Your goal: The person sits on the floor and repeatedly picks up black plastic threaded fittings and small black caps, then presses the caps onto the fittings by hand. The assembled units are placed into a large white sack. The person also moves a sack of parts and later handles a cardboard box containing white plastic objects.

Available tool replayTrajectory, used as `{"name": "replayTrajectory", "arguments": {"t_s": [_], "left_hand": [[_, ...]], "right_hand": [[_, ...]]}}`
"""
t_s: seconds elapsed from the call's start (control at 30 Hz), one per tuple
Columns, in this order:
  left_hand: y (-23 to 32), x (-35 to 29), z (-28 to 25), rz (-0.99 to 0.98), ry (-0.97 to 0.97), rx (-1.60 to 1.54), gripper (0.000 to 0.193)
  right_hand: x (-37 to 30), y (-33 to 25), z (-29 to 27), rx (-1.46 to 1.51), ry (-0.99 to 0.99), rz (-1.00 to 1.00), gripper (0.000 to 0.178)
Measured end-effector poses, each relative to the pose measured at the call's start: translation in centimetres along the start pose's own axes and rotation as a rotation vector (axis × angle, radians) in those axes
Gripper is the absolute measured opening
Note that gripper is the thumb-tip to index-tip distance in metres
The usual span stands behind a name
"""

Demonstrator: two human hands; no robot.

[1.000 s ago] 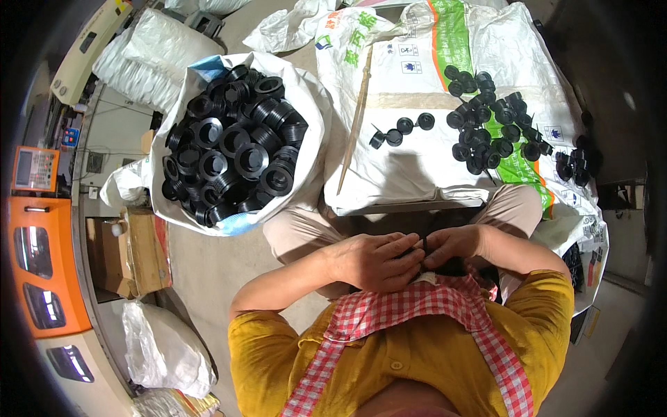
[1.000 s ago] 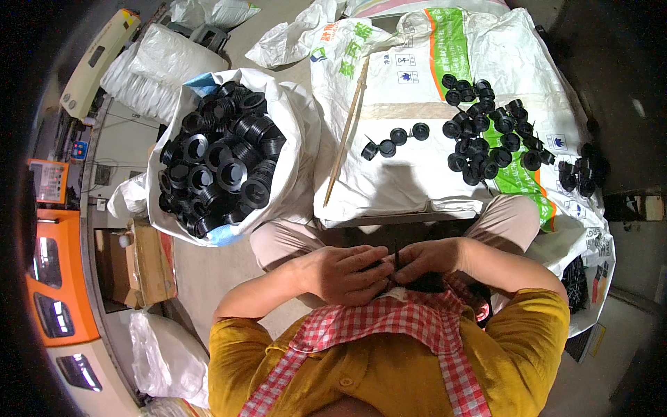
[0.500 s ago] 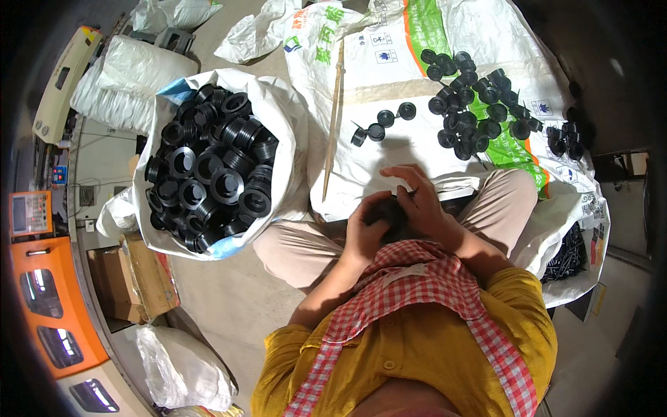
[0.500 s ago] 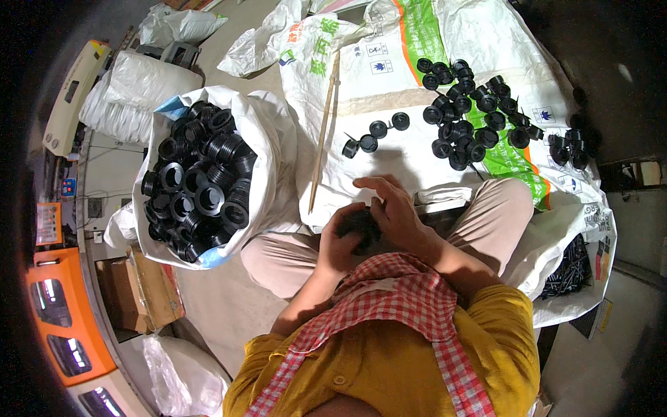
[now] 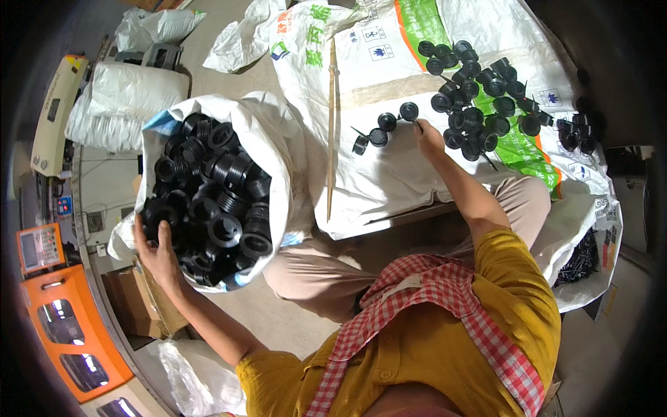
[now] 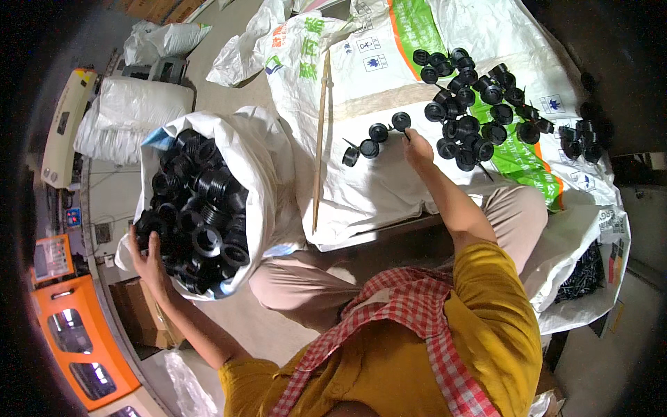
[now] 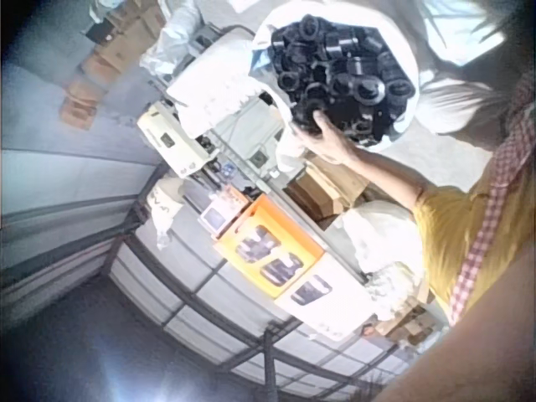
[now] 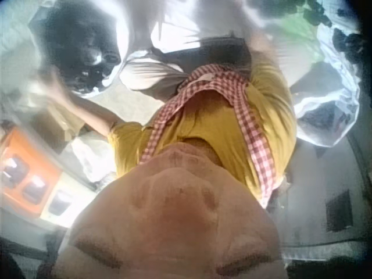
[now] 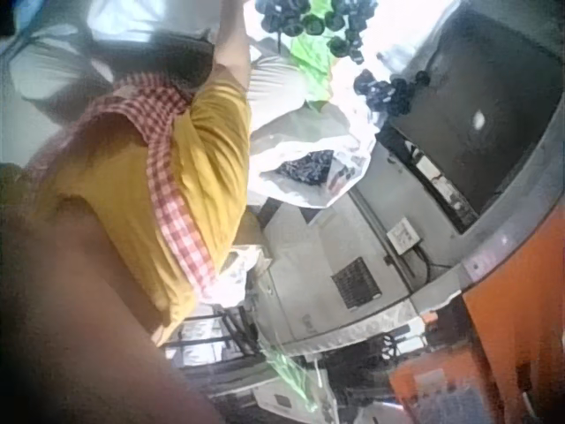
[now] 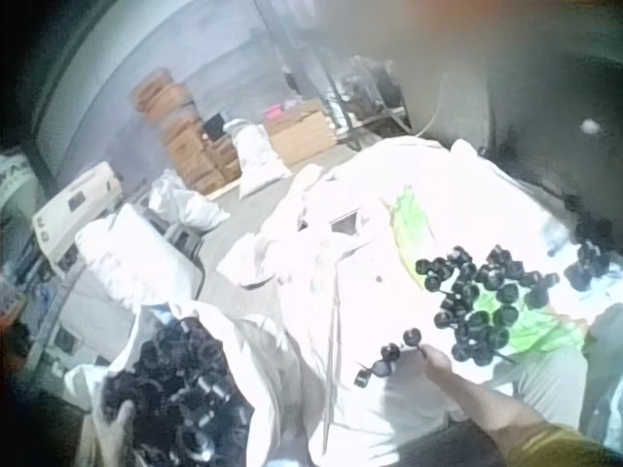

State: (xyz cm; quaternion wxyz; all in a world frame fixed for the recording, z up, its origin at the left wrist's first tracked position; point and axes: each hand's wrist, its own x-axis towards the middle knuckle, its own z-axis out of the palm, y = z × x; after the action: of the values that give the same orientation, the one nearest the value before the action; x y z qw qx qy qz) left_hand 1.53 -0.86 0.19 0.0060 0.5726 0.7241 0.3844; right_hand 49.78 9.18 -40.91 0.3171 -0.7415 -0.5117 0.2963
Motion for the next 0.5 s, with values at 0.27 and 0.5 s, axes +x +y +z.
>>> {"name": "replayTrajectory", "arguments": {"t_s": [0.27, 0.5], "left_hand": [[7.5, -6.3, 3.0, 0.305, 0.203, -0.008, 0.049], [11.4, -18.5, 17.3, -0.063, -0.837, -0.497, 0.039]], "right_hand": [[5.0, 0.6, 6.1, -0.163, -0.119, -0.129, 0.028], [-1.3, -0.8, 1.9, 0.04, -0.015, -0.309, 0.019]]}}
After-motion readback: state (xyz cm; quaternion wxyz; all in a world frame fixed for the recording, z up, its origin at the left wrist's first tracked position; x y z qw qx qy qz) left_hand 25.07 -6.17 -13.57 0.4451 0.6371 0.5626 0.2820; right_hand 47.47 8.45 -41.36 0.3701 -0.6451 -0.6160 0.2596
